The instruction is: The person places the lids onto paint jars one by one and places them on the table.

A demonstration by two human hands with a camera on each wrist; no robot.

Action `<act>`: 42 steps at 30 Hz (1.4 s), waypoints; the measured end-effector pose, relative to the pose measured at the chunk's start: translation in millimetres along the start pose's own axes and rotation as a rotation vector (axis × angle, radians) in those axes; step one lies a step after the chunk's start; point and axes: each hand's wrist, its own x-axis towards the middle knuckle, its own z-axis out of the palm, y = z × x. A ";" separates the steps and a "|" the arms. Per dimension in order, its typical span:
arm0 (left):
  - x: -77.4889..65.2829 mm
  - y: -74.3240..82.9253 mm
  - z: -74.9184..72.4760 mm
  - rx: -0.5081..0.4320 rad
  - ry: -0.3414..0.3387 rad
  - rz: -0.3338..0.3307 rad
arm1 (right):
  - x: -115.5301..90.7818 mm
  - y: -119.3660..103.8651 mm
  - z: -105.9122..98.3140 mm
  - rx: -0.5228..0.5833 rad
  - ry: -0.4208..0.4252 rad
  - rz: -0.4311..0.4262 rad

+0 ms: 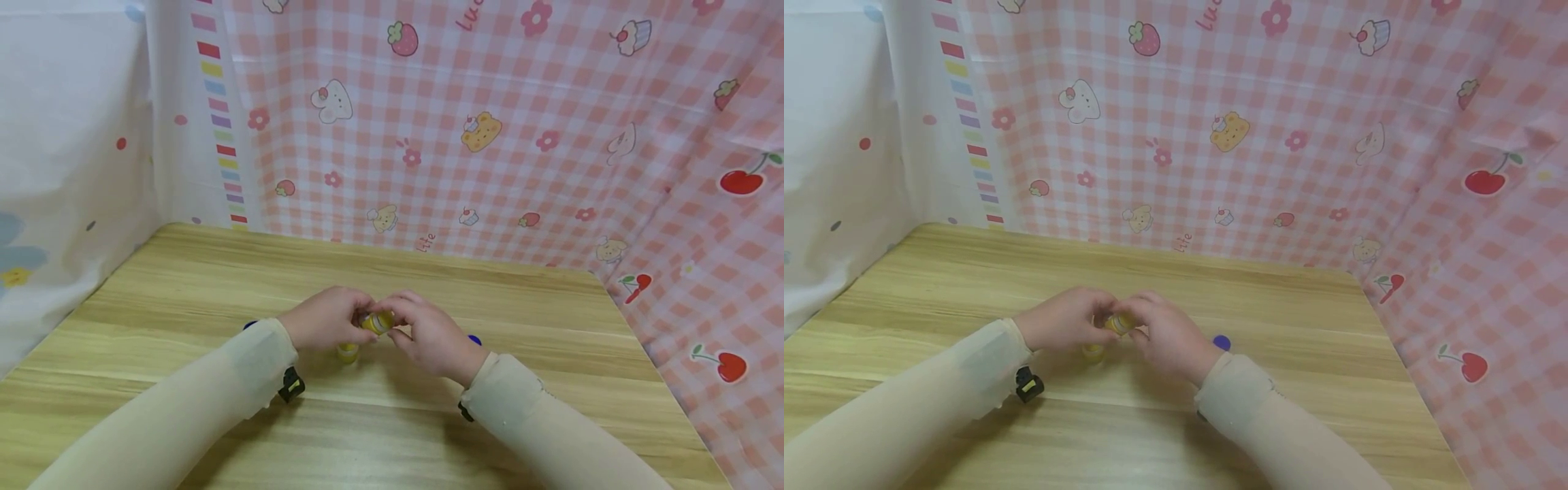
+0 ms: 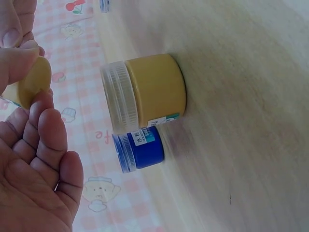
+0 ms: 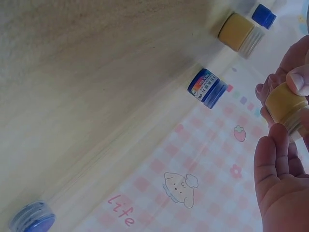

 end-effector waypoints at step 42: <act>0.7 1.1 5.9 0.110 0.101 0.028 | 1.0 -1.6 4.5 -0.024 0.084 0.146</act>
